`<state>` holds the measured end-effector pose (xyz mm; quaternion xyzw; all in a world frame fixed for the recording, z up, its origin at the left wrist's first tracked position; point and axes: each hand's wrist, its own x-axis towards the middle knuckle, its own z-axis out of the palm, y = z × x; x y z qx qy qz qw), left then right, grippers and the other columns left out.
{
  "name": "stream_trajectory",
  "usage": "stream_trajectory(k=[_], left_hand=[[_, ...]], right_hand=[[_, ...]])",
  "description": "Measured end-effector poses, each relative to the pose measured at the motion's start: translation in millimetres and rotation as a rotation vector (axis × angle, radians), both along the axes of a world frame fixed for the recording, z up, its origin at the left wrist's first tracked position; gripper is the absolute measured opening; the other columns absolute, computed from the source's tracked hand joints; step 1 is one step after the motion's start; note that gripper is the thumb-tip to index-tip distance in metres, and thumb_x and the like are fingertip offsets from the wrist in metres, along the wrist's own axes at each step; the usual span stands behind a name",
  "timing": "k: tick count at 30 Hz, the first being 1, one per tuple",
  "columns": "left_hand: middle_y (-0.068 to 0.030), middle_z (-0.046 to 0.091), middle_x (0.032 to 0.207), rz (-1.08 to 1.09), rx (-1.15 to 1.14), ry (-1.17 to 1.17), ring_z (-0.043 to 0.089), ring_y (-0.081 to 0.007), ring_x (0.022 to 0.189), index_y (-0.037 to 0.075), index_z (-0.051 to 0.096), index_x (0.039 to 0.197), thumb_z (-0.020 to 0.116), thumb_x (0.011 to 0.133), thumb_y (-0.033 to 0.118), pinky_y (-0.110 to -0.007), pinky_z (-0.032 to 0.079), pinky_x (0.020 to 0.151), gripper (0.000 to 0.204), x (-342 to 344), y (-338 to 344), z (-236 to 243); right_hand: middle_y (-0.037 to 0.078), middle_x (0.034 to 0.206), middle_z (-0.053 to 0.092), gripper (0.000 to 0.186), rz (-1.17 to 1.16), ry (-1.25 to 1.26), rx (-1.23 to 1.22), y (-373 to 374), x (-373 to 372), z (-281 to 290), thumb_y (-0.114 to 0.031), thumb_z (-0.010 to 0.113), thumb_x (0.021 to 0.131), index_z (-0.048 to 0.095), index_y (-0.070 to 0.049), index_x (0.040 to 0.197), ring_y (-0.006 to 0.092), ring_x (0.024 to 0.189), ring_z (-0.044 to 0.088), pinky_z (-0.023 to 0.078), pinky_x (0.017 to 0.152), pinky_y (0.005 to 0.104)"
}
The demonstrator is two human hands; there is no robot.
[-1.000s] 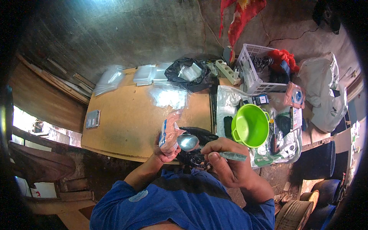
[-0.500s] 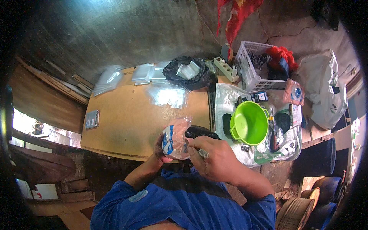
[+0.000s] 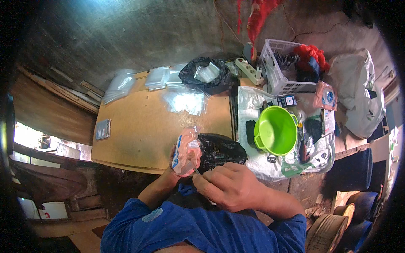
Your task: The person scoops grain from a plastic bag into a green bowl using a metal spoon. They then carry the bowl to a counter and place it down, and later lift a large blue bucket filled with grain.
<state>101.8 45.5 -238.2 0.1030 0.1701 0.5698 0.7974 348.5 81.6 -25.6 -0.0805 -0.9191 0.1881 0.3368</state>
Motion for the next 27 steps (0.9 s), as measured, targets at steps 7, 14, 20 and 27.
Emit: stream_trajectory(k=[7,14,20,27], left_hand=[[-0.016,0.056,0.139,0.078,-0.039,0.068,0.06,-0.0303,0.121,0.012,0.044,0.146,0.074,0.084,0.051,-0.05,0.05,0.105,0.079,13.7,-3.0,32.0],[-0.0136,0.05,0.146,0.08,0.017,0.249,0.052,-0.0317,0.133,0.015,0.042,0.148,0.071,0.085,0.054,-0.054,0.042,0.111,0.08,32.7,1.4,38.9],[-0.0095,0.041,0.154,-0.019,0.062,0.15,0.047,-0.0312,0.136,0.014,0.033,0.154,0.05,0.094,0.061,-0.053,0.036,0.115,0.078,50.9,1.5,40.1],[-0.0119,0.059,0.135,0.049,0.011,0.053,0.062,-0.0297,0.118,0.011,0.047,0.143,0.061,0.092,0.053,-0.052,0.045,0.109,0.068,80.5,9.7,32.2]], right_hand=[[0.008,0.085,0.062,0.039,-0.038,-0.026,-0.091,0.2,0.2,-18.8,0.0,0.075,0.072,0.064,-0.003,0.109,0.0232,0.067,0.062,0.05,0.055,0.0353],[0.011,0.078,0.059,0.033,-0.161,0.054,-0.315,-3.7,14.2,-32.0,0.0,0.073,0.079,0.063,-0.003,0.111,0.0285,0.064,0.062,0.051,0.057,0.0386],[0.016,0.081,0.063,0.021,-0.223,0.118,-0.529,-2.1,33.3,-45.0,0.0,0.067,0.087,0.064,-0.001,0.108,0.0336,0.068,0.065,0.052,0.06,0.0404],[0.015,0.08,0.067,0.014,-0.325,0.178,-0.941,-1.8,61.0,-63.0,-0.006,0.058,0.097,0.065,0.002,0.107,0.023,0.067,0.066,0.051,0.06,0.0351]])
